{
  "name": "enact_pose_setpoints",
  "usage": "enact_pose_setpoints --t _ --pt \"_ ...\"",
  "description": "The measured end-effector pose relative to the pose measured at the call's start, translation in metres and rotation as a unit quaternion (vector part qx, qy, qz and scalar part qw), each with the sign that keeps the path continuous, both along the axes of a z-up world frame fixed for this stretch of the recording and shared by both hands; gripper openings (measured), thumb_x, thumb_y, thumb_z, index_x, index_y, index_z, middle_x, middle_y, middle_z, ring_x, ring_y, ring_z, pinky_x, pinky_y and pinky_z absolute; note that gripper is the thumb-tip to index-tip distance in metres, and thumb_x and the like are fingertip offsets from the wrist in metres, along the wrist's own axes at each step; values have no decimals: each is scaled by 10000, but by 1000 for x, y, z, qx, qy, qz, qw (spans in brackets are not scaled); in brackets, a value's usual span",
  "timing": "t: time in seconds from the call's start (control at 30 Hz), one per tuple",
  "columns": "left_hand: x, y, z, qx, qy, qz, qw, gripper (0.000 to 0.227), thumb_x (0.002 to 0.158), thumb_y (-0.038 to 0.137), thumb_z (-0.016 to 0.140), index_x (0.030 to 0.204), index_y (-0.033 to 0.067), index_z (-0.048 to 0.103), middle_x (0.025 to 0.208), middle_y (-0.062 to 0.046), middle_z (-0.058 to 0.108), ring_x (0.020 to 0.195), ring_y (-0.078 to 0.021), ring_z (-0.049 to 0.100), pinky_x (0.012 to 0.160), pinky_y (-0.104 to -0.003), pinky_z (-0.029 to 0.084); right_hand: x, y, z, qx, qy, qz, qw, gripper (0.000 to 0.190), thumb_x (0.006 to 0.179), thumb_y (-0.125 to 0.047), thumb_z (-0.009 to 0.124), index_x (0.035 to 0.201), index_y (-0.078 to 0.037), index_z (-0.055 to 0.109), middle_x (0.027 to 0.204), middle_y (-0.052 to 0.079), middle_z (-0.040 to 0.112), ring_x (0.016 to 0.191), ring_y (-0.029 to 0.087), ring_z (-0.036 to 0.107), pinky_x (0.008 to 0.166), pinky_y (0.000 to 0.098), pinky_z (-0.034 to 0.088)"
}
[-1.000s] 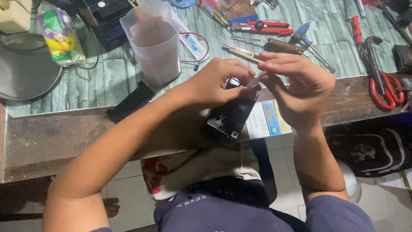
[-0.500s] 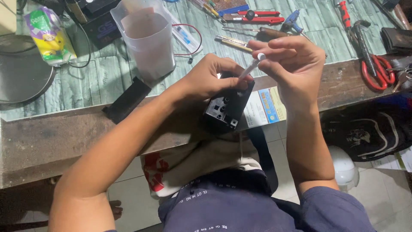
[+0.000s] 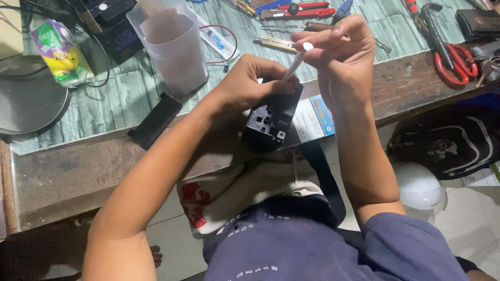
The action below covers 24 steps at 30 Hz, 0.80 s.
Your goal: Refilling battery cells with liquid using a syringe on a workbench.
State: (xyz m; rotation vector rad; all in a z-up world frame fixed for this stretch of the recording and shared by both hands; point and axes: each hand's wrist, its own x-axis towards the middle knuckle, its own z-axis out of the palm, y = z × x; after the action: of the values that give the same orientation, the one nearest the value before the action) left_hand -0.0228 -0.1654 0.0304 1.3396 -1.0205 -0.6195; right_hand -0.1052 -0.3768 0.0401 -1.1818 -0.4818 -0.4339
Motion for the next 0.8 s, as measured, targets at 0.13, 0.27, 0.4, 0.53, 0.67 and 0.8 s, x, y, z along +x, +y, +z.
enact_pose_setpoints --t 0.13,0.27,0.4,0.53,0.67,0.8 --pt "3 -3 -1 6 -11 -1 1000 173 950 133 764 1099 46 784 997 -58 803 937 -105 748 903 -290 617 2 0 2 22 -17 21 999 344 1025 174 732 1161 -106 585 1058 207 771 1124 269 755 1033 367 609" --pt "3 -2 -3 9 -21 -7 1000 166 966 121 720 1110 59 774 1001 -57 804 938 -118 776 904 -303 647 5 -4 7 24 -17 18 999 325 1015 131 750 1149 -113 583 1040 197 774 1107 261 760 975 347 610" --pt "1 0 -1 -3 -36 1 999 163 975 108 721 1122 57 772 1018 -72 803 966 -133 777 924 -322 641 4 -1 16 20 -21 21 999 294 959 69 782 1088 -111 591 1052 181 775 1066 248 764 986 367 607" --pt "1 0 0 -11 -47 5 999 158 973 103 736 1118 53 772 1020 -84 801 977 -141 768 930 -332 628 4 -1 22 6 -31 14 999 289 954 53 809 1074 -111 604 1052 162 778 1044 241 766 1057 390 592" --pt "2 0 0 7 -61 12 998 155 965 106 739 1109 61 776 1006 -80 806 949 -146 782 923 -337 641 4 3 36 -26 -49 6 998 234 953 30 820 1056 -107 660 1038 136 782 1046 232 765 1035 376 596" --pt "3 -2 -2 -2 -52 8 999 174 974 77 706 1136 51 763 1039 -89 804 993 -160 789 960 -349 639 1 4 42 -69 -61 -13 996 123 965 -23 833 1063 -43 762 1052 123 777 994 198 756 965 324 596"
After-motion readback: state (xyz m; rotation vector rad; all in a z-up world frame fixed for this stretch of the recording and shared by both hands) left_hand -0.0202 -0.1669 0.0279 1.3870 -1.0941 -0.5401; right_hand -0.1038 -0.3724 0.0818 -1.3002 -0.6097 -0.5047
